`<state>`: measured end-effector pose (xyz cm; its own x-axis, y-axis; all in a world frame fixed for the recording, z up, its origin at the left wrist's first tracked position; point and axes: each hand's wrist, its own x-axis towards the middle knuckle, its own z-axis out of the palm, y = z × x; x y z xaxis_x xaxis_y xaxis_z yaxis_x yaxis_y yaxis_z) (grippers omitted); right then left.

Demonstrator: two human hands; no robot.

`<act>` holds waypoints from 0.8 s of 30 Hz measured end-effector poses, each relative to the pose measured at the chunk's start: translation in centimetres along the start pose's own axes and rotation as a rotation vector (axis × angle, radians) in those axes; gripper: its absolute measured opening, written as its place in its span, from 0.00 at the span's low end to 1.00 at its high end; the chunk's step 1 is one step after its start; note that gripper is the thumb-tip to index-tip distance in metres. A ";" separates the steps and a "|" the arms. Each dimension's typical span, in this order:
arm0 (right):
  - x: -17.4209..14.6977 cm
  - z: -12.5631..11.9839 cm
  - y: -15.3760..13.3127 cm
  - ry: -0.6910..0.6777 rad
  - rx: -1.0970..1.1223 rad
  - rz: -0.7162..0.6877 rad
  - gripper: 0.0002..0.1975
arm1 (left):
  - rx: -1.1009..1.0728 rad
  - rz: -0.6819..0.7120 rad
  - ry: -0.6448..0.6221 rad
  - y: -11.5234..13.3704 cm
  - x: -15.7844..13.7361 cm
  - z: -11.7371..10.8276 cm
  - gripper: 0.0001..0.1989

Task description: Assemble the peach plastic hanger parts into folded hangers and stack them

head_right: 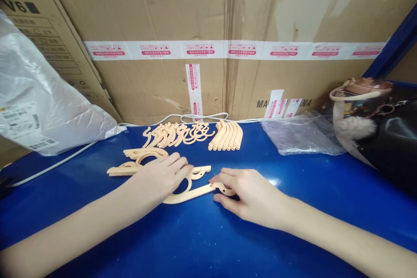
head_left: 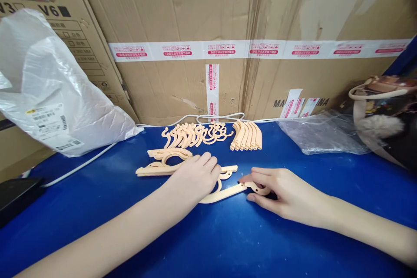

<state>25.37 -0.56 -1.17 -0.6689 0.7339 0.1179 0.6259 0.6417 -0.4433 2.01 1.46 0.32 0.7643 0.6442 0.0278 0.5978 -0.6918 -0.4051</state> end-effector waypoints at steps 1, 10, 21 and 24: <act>-0.1 0.0 0.0 -0.015 0.012 -0.027 0.10 | -0.005 -0.010 0.005 -0.1 0.0 0.1 0.09; 0.1 -1.2 -0.1 0.068 0.047 -0.085 0.15 | -0.534 -0.091 0.194 2.2 -1.7 -0.4 0.14; 1.0 -0.7 0.0 0.105 0.088 0.070 0.16 | -0.762 -0.059 0.124 2.9 -1.8 0.8 0.08; 0.6 -0.5 -0.2 0.049 0.079 0.076 0.15 | -0.819 -0.108 0.153 2.8 -2.0 0.7 0.08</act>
<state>25.08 -0.14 -0.55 -0.5992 0.7910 0.1236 0.6393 0.5656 -0.5210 1.96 -1.55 -1.49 0.6817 0.7102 0.1755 0.6113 -0.6848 0.3968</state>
